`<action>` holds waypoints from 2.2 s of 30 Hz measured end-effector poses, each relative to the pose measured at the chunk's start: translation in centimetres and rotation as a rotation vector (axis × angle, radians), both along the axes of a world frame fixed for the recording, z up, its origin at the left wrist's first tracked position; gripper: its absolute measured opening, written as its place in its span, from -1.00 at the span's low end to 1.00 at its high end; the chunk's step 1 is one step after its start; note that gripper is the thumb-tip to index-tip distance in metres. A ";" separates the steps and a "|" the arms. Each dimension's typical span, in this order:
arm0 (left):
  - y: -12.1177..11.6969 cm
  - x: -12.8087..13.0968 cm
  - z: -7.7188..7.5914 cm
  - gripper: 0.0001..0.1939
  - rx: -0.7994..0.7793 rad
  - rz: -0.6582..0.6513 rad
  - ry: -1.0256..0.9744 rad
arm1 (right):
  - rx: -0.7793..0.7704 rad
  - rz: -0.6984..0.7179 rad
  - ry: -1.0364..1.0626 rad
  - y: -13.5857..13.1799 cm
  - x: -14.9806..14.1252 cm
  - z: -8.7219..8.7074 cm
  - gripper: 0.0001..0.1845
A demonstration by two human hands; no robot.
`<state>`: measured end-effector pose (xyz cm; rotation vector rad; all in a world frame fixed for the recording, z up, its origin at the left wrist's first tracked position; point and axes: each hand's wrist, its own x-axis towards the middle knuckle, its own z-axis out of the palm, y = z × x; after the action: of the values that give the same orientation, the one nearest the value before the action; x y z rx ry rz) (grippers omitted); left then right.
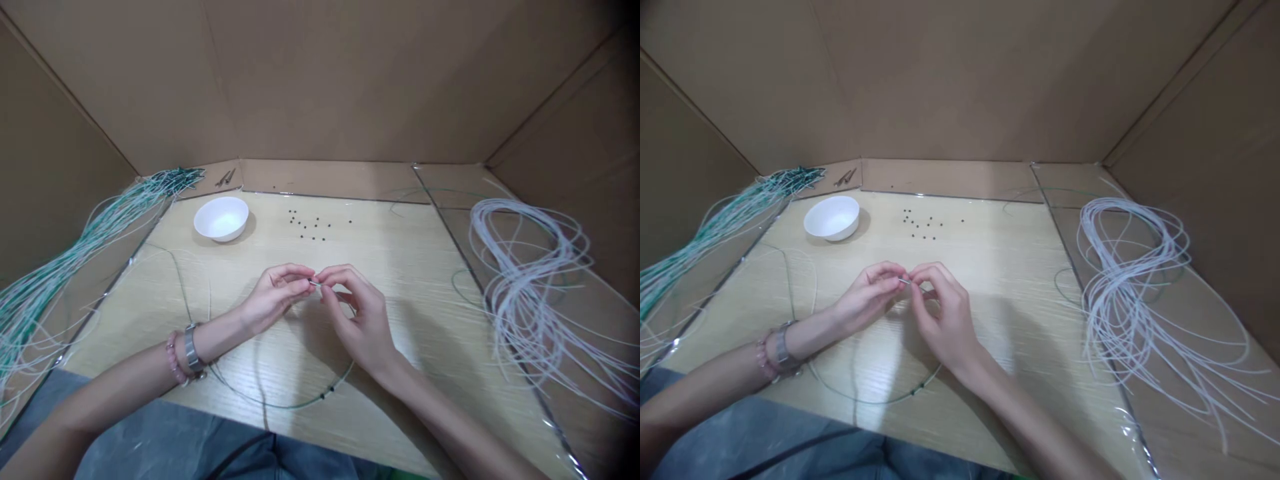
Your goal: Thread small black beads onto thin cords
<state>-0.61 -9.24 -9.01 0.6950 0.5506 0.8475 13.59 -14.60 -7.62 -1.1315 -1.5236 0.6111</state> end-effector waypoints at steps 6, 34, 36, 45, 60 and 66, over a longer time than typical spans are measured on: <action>-0.1 -0.1 -0.7 -0.83 -0.015 0.028 0.010 | -0.026 0.022 0.078 0.1 0.0 -0.7 -0.90; -0.3 -0.1 -0.3 -0.75 -0.076 0.013 -0.046 | 0.061 0.004 -0.087 -0.5 -0.2 0.0 -0.87; -0.3 -0.1 -0.3 -0.75 -0.073 0.012 -0.040 | 0.060 0.003 -0.095 -0.5 -0.2 0.0 -0.87; 0.0 -0.4 -0.3 -0.77 0.090 0.026 0.116 | 0.097 0.028 -0.204 -0.4 0.2 0.5 -0.86; 0.4 -1.2 0.0 -0.90 0.382 0.005 0.346 | 0.090 0.076 -0.331 -0.3 0.8 0.3 -0.86; 0.3 -1.1 -0.1 -0.90 0.340 0.000 0.368 | 0.038 0.048 -0.250 -0.1 0.7 -0.1 -0.87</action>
<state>-1.71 -8.90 -9.06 1.1755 0.7434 0.8262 14.30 -14.68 -7.71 -1.1786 -1.7722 0.4845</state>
